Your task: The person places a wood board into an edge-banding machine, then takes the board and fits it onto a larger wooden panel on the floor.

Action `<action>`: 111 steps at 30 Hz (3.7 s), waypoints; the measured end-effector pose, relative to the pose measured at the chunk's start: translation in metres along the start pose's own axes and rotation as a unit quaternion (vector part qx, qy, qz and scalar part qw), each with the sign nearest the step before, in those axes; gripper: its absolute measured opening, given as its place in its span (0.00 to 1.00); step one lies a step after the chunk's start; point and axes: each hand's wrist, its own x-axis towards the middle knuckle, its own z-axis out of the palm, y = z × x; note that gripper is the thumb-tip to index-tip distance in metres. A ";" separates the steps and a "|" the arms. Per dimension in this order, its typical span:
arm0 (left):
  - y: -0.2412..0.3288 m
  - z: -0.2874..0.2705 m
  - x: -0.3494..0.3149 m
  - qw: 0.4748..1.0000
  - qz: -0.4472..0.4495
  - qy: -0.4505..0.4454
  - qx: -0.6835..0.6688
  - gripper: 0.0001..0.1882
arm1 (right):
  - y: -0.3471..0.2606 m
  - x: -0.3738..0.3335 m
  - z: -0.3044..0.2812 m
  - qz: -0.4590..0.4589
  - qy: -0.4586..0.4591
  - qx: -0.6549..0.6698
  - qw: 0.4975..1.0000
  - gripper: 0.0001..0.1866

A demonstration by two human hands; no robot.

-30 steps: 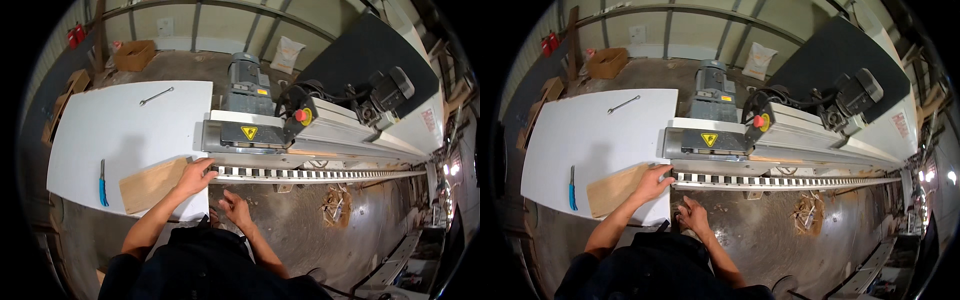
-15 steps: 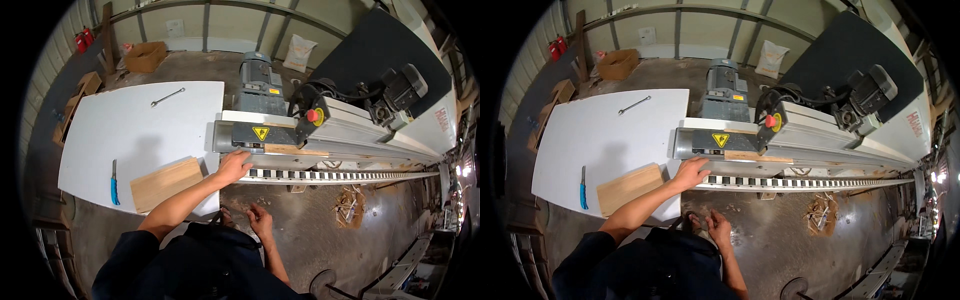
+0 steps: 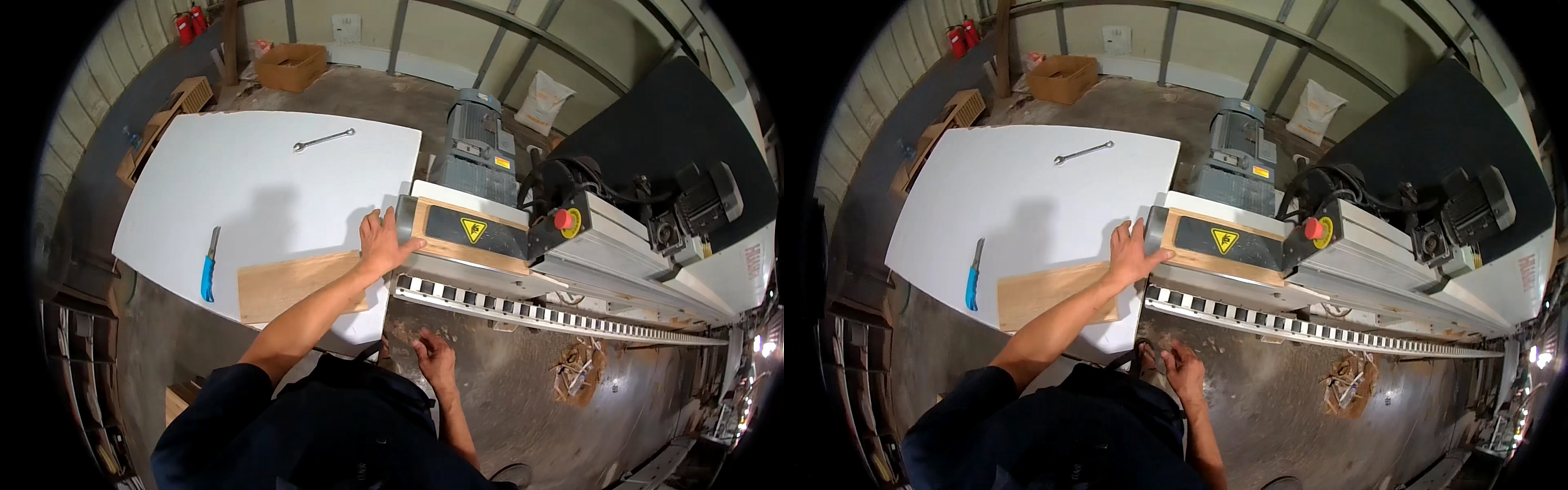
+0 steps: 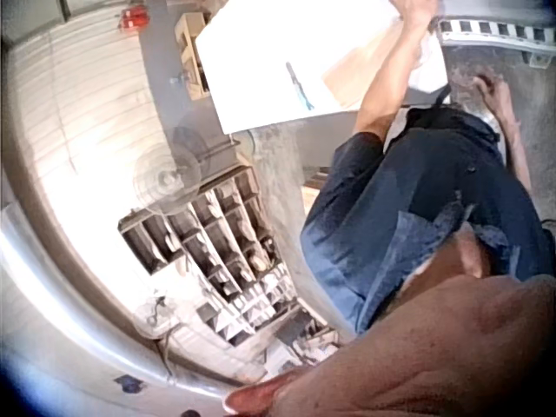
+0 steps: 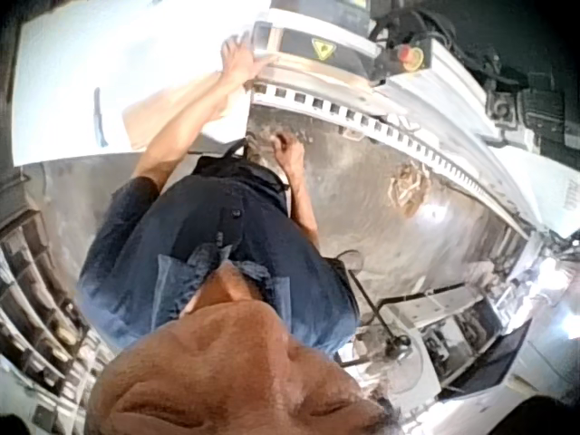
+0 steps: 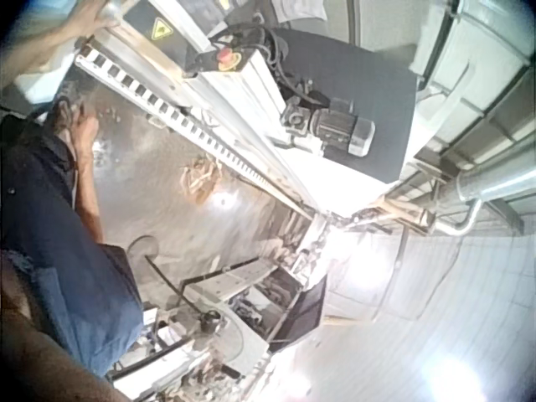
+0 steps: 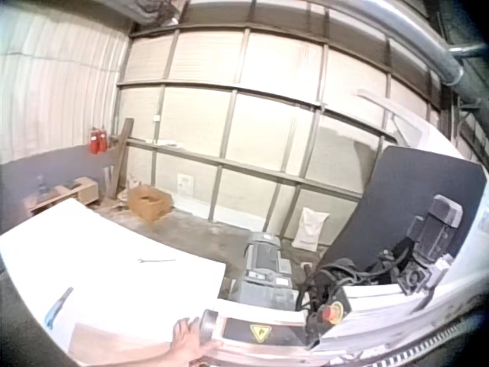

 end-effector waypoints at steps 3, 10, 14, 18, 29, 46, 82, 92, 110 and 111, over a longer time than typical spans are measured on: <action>-0.009 -0.010 0.011 0.995 -0.069 -0.067 -0.015 0.45 | -0.002 0.002 0.001 -0.006 -0.009 -0.003 1.000 0.20; -0.081 -0.029 0.041 0.887 -0.242 -0.222 -0.324 0.19 | -0.003 0.005 0.009 -0.006 -0.028 0.031 0.999 0.20; -0.092 -0.065 0.025 0.746 -0.387 -0.102 -0.532 0.12 | -0.011 0.015 0.005 -0.006 -0.021 0.107 0.994 0.19; -0.139 -0.113 -0.006 0.723 -0.400 -0.062 -0.561 0.09 | -0.030 0.033 0.000 -0.034 -0.007 0.189 0.981 0.17; -0.187 -0.201 -0.156 0.701 -0.372 0.044 -0.607 0.08 | -0.139 0.100 0.046 -0.022 -0.039 0.309 0.950 0.26; -0.218 -0.164 -0.210 0.956 -0.245 0.158 -0.014 0.18 | -0.103 0.118 0.097 -0.101 -0.023 0.078 0.992 0.17; -0.256 -0.161 -0.182 0.914 -0.101 0.067 -0.387 0.54 | -0.106 0.107 0.109 -0.176 -0.162 0.236 0.942 0.55; -0.246 -0.166 -0.182 0.855 -0.132 0.037 -0.500 0.57 | -0.087 0.096 0.110 -0.036 -0.218 0.266 0.938 0.46; -0.272 -0.156 -0.182 0.876 -0.099 0.055 -0.469 0.54 | -0.035 0.115 0.098 -0.072 -0.204 0.085 0.973 0.35; -0.275 -0.159 -0.181 0.886 -0.081 0.053 -0.453 0.53 | -0.034 0.119 0.097 -0.114 -0.186 0.063 0.974 0.33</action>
